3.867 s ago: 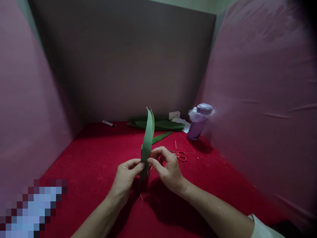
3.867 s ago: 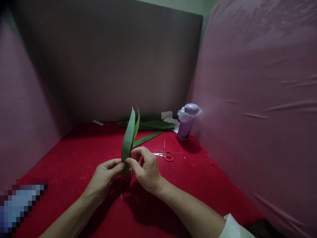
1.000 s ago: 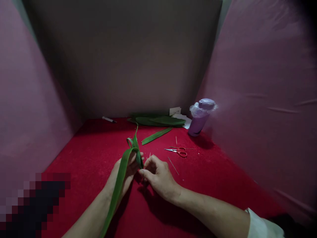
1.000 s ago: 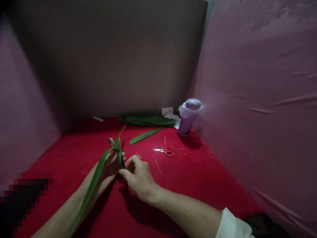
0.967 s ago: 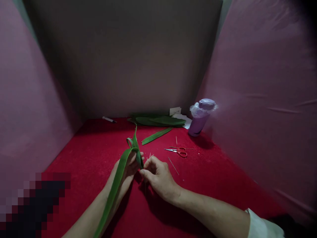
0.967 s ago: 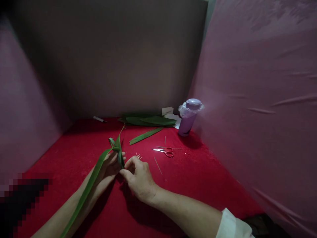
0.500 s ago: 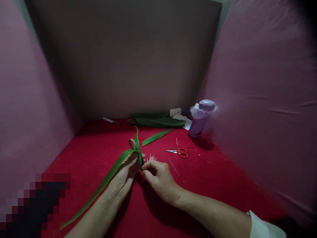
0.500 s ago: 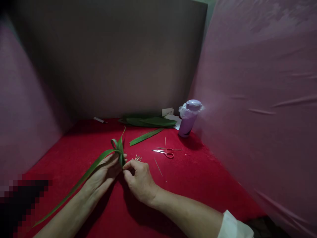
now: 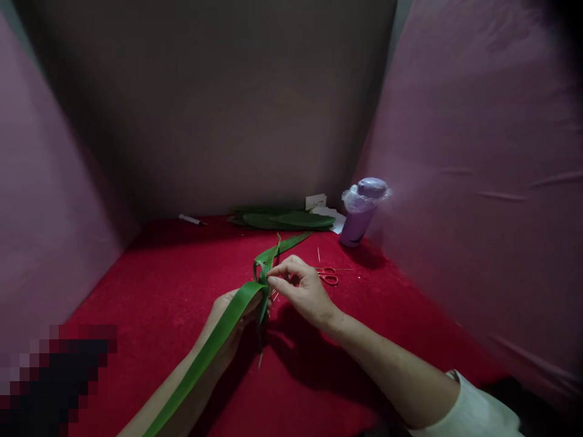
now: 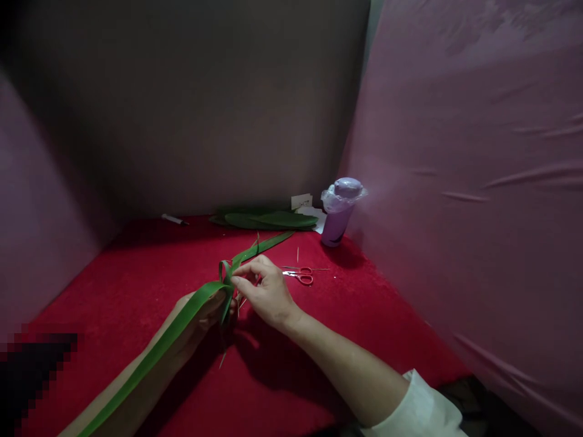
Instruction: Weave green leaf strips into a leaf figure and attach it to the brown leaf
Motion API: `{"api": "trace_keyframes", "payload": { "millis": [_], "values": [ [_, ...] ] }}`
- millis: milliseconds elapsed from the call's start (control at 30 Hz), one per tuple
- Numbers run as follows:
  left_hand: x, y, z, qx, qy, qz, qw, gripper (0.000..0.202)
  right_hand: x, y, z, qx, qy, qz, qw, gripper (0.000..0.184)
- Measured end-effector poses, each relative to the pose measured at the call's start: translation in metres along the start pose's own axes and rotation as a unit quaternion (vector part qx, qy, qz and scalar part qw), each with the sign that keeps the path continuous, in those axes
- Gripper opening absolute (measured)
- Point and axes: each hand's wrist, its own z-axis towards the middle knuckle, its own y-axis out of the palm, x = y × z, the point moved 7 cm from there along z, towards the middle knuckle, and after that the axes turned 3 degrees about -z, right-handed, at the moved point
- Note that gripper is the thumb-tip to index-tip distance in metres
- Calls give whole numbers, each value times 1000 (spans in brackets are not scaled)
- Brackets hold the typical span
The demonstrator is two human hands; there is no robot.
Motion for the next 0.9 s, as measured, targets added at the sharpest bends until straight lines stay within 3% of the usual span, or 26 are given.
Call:
{"api": "trace_keyframes", "payload": {
  "millis": [267,500,667,900],
  "values": [
    [-1,5,-2,-23,-10,16,1000,24,3,7,2,-71,10,19,997,6],
    [5,12,-5,-74,32,16,997,15,3,7,-1,-41,-3,45,998,7],
    [-1,3,-1,-46,26,7,999,18,5,9,-7,-11,-5,40,999,6],
    [0,-12,4,48,34,-18,998,18,6,5,-12,41,10,4,999,10]
  ]
}}
